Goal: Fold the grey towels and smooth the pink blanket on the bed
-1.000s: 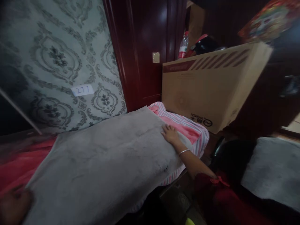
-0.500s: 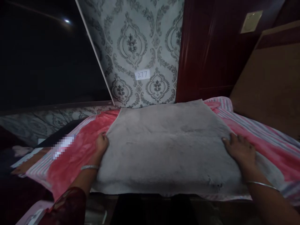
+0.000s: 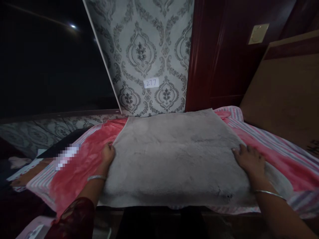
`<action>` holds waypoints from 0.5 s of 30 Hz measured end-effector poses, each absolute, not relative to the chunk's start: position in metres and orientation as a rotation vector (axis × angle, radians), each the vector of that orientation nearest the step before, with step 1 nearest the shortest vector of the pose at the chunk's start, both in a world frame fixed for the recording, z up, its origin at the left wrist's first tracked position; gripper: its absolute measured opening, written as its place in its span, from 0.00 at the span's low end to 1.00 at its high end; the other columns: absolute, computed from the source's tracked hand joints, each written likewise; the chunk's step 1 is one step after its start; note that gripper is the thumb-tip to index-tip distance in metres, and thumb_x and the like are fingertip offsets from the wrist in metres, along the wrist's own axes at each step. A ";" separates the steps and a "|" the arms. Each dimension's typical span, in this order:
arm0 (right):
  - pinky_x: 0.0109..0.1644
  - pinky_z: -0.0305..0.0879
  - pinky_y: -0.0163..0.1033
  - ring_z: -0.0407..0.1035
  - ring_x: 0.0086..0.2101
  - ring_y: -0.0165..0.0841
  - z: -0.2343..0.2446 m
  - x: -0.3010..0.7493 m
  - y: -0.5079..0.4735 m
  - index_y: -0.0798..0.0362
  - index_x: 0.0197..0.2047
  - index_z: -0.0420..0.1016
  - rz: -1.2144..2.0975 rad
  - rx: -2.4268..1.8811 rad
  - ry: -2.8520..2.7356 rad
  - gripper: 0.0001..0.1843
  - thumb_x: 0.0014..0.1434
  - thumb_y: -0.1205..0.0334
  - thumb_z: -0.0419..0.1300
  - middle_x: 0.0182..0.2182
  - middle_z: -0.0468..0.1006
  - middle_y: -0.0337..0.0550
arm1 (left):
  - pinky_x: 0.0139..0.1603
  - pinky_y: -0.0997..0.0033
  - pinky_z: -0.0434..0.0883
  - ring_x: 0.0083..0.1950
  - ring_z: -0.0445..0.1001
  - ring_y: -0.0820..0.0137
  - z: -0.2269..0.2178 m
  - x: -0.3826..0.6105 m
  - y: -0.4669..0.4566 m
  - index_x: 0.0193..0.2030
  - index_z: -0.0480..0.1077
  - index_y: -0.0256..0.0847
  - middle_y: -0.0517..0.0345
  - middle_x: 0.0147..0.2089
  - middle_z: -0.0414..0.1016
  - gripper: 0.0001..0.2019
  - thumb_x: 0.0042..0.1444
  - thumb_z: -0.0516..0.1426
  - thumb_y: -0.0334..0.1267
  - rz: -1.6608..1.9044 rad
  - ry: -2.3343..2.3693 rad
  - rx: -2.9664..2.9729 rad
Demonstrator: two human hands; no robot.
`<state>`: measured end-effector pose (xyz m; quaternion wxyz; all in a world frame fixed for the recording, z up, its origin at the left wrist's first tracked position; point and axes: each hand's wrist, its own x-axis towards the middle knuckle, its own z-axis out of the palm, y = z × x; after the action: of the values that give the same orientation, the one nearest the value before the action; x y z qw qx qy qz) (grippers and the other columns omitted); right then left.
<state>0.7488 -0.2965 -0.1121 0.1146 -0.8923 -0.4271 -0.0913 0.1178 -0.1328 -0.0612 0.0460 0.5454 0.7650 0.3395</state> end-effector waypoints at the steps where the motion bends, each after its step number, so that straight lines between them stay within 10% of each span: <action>1: 0.60 0.58 0.59 0.63 0.60 0.56 -0.111 0.748 -0.297 0.60 0.65 0.65 -0.261 -2.620 -1.256 0.34 0.68 0.48 0.37 0.60 0.68 0.68 | 0.50 0.61 0.72 0.50 0.78 0.57 -0.061 0.118 -0.133 0.61 0.68 0.35 0.40 0.50 0.79 0.21 0.63 0.50 0.34 1.040 2.333 1.663; 15: 0.58 0.59 0.60 0.62 0.60 0.56 -0.123 0.759 -0.294 0.63 0.65 0.66 -0.322 -2.612 -1.284 0.37 0.67 0.47 0.35 0.60 0.67 0.71 | 0.51 0.62 0.72 0.50 0.78 0.59 -0.067 0.113 -0.132 0.61 0.68 0.36 0.41 0.51 0.79 0.20 0.64 0.49 0.34 1.060 2.296 1.681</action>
<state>0.7591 -0.2941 -0.1225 0.1063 -0.8870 -0.4358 -0.1092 0.1134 -0.1319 -0.0668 0.0524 0.5529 0.7550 0.3485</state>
